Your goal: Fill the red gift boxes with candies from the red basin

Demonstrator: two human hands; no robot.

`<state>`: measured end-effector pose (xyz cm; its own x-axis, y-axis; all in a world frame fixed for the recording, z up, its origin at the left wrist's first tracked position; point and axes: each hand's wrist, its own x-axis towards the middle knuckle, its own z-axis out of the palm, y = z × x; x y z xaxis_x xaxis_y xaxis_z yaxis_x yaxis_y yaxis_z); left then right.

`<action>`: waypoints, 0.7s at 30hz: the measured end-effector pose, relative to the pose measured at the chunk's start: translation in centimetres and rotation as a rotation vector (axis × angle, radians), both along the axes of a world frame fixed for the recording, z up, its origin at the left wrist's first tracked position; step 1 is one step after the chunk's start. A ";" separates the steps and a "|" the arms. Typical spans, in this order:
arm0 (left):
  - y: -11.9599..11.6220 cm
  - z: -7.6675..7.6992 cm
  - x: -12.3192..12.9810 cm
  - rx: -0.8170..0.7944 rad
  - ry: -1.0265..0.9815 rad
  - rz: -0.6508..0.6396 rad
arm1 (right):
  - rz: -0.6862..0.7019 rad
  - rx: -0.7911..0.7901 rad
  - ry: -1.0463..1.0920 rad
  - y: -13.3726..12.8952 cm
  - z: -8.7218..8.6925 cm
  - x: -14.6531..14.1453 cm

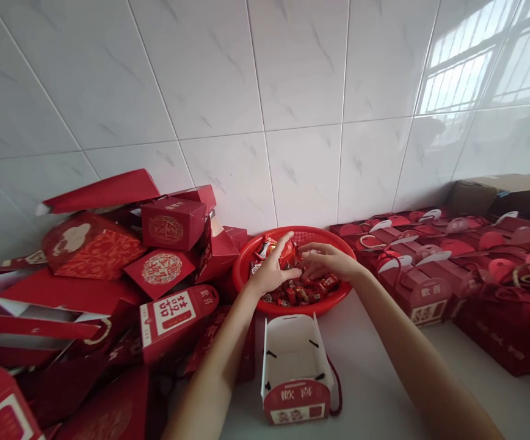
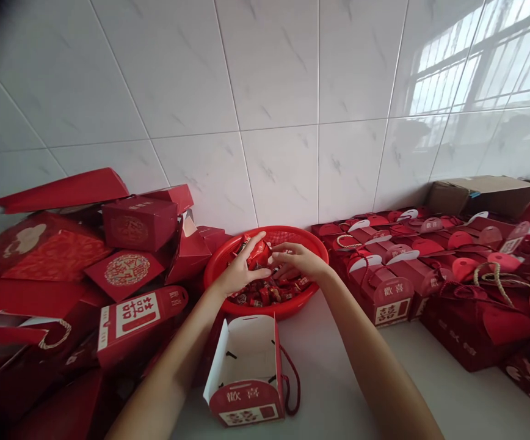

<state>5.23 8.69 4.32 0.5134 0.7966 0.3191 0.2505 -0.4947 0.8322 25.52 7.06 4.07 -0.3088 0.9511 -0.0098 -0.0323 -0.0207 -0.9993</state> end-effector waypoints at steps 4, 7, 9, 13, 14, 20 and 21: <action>0.2 -0.3 0.0 0.003 0.062 -0.053 | 0.007 -0.005 -0.007 -0.2 0.2 -0.1; 0.2 -0.4 0.1 -0.013 0.149 -0.152 | 0.047 0.007 -0.038 -0.2 0.1 -0.2; 0.2 -0.4 0.1 -0.031 0.230 -0.250 | 0.078 0.029 -0.052 -0.1 0.0 -0.2; 0.3 -0.4 0.1 -0.094 0.239 -0.328 | 0.067 0.062 -0.024 0.1 -0.3 0.0; 0.4 -0.5 0.1 -0.116 0.188 -0.311 | 0.046 0.068 -0.009 0.2 -0.4 0.0; 1.1 -1.2 0.3 -0.212 -0.012 0.046 | -0.129 0.140 0.165 0.6 -0.7 0.0; 1.3 -1.3 0.3 -0.207 -0.009 0.073 | -0.160 0.141 0.195 0.6 -0.7 -0.1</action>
<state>5.58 9.98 3.01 0.4499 0.8805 0.1493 0.2716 -0.2942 0.9163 25.46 7.70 3.34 -0.1375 0.9756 0.1713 -0.2162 0.1392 -0.9664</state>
